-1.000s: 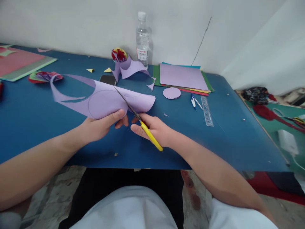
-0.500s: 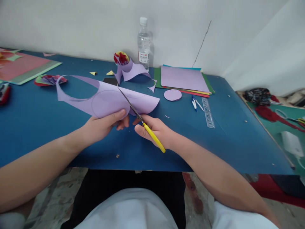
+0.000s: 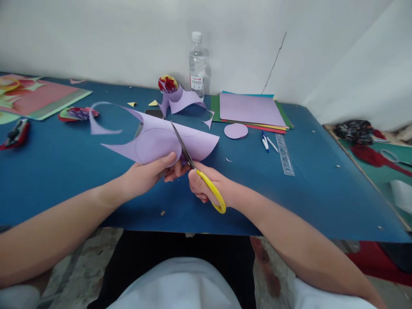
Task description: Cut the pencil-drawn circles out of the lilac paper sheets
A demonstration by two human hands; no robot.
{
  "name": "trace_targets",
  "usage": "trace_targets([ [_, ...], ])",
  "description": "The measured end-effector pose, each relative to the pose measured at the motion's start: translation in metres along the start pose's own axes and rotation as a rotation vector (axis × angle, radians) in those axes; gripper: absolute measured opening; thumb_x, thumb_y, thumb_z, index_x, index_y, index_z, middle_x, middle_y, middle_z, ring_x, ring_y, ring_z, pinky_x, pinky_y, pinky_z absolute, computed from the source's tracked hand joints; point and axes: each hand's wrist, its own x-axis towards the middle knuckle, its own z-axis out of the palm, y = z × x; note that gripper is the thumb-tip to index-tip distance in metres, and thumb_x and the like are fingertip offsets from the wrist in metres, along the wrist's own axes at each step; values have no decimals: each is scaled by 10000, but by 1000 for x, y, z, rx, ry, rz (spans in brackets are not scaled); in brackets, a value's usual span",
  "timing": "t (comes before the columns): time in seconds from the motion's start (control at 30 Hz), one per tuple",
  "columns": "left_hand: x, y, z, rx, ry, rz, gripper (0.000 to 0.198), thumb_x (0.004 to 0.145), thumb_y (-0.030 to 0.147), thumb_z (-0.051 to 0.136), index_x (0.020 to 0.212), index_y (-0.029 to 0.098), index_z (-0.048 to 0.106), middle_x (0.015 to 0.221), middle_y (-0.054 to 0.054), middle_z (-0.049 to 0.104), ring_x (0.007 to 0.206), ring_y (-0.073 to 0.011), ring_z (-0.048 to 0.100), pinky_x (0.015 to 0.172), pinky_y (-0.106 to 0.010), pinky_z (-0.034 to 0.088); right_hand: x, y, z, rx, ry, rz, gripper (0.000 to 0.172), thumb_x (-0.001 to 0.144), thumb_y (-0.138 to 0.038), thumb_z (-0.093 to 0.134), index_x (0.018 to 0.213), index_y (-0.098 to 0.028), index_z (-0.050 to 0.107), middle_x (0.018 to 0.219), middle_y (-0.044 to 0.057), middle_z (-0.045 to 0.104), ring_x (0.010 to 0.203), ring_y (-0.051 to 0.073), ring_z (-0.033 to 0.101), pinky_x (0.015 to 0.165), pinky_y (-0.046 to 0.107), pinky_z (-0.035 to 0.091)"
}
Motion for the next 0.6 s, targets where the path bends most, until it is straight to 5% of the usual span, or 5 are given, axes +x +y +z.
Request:
trace_targets([
  [0.3, 1, -6, 5, 77, 16, 14, 644, 1055, 757, 646, 725, 207, 705, 606, -2, 534, 582, -150, 460, 582, -323, 374, 0, 6, -3, -177, 111, -40, 775, 990, -967, 584, 1229, -231, 616, 743, -74, 482, 541, 117, 436, 477, 274, 456],
  [0.6, -5, -4, 0, 247, 257, 150, 541, 977, 712, 782, 770, 225, 669, 689, -9, 600, 649, -176, 539, 672, -350, 534, -3, 3, -7, -269, 177, -64, 758, 1022, -930, 577, 1287, -225, 662, 777, -36, 548, 564, 139, 482, 493, 291, 458],
])
